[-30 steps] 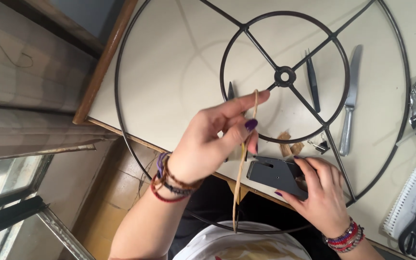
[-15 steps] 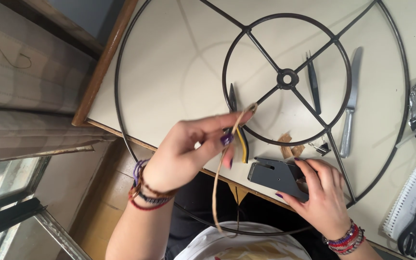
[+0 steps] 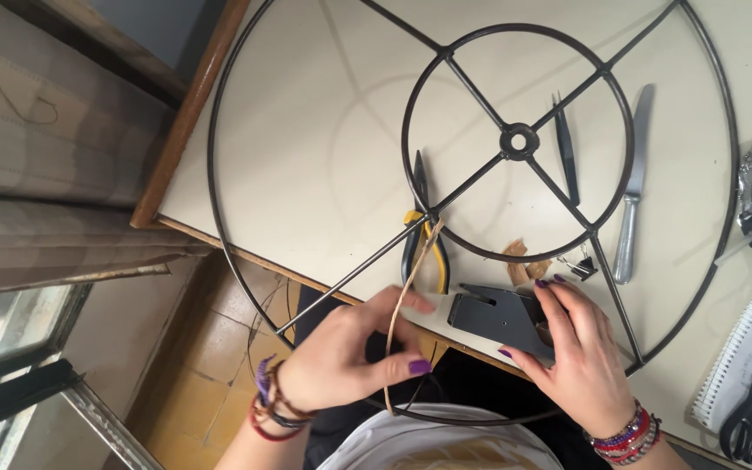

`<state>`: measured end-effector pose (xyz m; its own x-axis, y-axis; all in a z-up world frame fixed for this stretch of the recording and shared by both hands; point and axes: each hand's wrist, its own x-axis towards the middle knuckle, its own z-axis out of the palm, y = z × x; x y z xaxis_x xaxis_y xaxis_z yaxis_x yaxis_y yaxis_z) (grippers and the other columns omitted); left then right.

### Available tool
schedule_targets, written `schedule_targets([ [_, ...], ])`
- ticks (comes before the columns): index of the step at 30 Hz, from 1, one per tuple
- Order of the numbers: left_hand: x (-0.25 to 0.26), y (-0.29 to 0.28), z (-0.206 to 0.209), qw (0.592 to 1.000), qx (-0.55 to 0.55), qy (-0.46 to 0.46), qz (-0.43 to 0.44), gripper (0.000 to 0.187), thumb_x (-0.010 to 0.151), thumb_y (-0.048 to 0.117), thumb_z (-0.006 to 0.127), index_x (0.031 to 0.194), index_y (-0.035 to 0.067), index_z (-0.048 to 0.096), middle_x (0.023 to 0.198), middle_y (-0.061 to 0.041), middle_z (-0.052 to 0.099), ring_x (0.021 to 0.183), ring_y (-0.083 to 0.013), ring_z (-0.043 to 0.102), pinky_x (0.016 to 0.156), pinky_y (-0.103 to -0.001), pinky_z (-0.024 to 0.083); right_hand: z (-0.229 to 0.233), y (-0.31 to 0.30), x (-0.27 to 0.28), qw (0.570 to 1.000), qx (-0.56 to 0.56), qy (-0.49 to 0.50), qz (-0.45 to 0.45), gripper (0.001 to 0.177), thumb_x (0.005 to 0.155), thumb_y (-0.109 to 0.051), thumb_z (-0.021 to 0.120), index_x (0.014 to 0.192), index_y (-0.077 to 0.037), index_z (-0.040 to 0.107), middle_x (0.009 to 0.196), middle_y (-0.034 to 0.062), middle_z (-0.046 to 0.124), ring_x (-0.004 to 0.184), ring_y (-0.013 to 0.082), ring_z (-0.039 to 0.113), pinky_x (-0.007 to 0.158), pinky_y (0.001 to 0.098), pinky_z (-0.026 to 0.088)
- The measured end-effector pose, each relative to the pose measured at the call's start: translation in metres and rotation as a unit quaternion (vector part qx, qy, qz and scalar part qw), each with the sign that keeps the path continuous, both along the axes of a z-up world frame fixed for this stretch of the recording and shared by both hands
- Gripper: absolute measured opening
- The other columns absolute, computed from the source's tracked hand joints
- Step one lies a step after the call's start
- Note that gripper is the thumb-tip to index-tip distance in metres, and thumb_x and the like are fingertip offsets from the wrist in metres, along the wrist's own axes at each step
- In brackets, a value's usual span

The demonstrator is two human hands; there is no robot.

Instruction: Decorating a circular metal lampshade frame by wrapping twine and securing it with a stapler and hot glue gun

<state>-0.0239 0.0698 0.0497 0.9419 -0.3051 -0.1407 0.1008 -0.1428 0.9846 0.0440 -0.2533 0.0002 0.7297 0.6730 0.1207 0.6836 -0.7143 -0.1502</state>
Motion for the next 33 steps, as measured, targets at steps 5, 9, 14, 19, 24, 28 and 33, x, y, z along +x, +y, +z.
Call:
schedule_targets([
  [5,0.027,-0.031,0.000,0.981,-0.035,-0.013,0.190,0.035,0.106,0.035,0.044,0.109,0.005,0.063,0.090,-0.003,0.067,0.070,-0.0122,0.074,0.064,-0.024,0.060,0.002,0.002,-0.002,1.000,0.018,0.005,-0.003,0.082,0.083,-0.052,0.074,0.144,-0.001,0.053,0.140,0.0140,0.054,0.129,0.0317,0.056,0.112,0.0447,0.047],
  [9,0.023,-0.049,-0.021,0.963,-0.106,0.055,0.241,0.033,0.110,0.021,0.040,0.104,0.004,0.068,0.061,0.001,0.061,0.048,-0.0103,0.062,0.045,-0.020,0.050,0.013,0.017,-0.004,0.998,0.047,0.038,0.034,0.070,0.090,-0.040,0.068,0.145,-0.001,0.051,0.140,0.0169,0.051,0.132,0.0333,0.052,0.117,0.0490,0.044],
  [14,0.022,-0.066,-0.030,0.948,-0.187,0.058,0.251,0.035,0.110,0.028,0.040,0.104,0.003,0.062,0.060,-0.002,0.053,0.051,-0.0123,0.052,0.054,-0.024,0.046,0.011,0.083,0.015,0.999,-0.002,0.017,0.044,0.049,0.089,-0.028,0.068,0.129,0.000,0.062,0.136,0.0163,0.054,0.123,0.0331,0.053,0.110,0.0496,0.044],
  [19,0.018,-0.049,-0.012,0.958,-0.142,0.004,0.250,0.048,0.110,0.039,0.033,0.092,0.005,0.062,0.063,0.001,0.046,0.056,-0.0133,0.047,0.057,-0.025,0.042,-0.003,0.142,0.026,0.992,-0.118,0.014,-0.035,0.074,0.098,-0.047,0.043,0.152,0.004,0.041,0.115,0.0174,0.062,0.103,0.0364,0.059,0.095,0.0525,0.046],
  [24,0.020,-0.039,-0.018,0.952,-0.205,0.060,0.219,0.034,0.111,0.026,0.039,0.096,0.004,0.061,0.055,0.000,0.047,0.048,-0.0121,0.045,0.053,-0.025,0.041,-0.015,0.160,0.030,0.990,-0.102,0.080,-0.050,0.040,0.079,-0.036,0.060,0.111,-0.013,0.067,0.096,0.0087,0.073,0.098,0.0326,0.067,0.086,0.0451,0.048],
  [28,0.024,-0.037,-0.025,0.933,-0.281,0.096,0.203,0.031,0.110,0.028,0.043,0.102,0.003,0.060,0.053,-0.004,0.050,0.043,-0.0129,0.045,0.047,-0.023,0.039,0.004,0.159,0.027,0.998,-0.037,0.041,-0.005,0.039,0.073,-0.024,0.067,0.107,-0.006,0.063,0.074,0.0039,0.070,0.086,0.0322,0.069,0.075,0.0457,0.053],
  [33,0.026,-0.035,-0.032,0.936,-0.258,0.097,0.220,0.031,0.107,0.026,0.048,0.114,-0.001,0.062,0.103,-0.007,0.074,0.040,-0.0086,0.047,0.037,-0.021,0.041,0.054,0.138,0.015,0.980,-0.178,0.092,-0.016,0.043,0.085,-0.039,0.061,0.109,-0.005,0.066,0.089,0.0131,0.071,0.073,0.0253,0.070,0.075,0.0425,0.059],
])
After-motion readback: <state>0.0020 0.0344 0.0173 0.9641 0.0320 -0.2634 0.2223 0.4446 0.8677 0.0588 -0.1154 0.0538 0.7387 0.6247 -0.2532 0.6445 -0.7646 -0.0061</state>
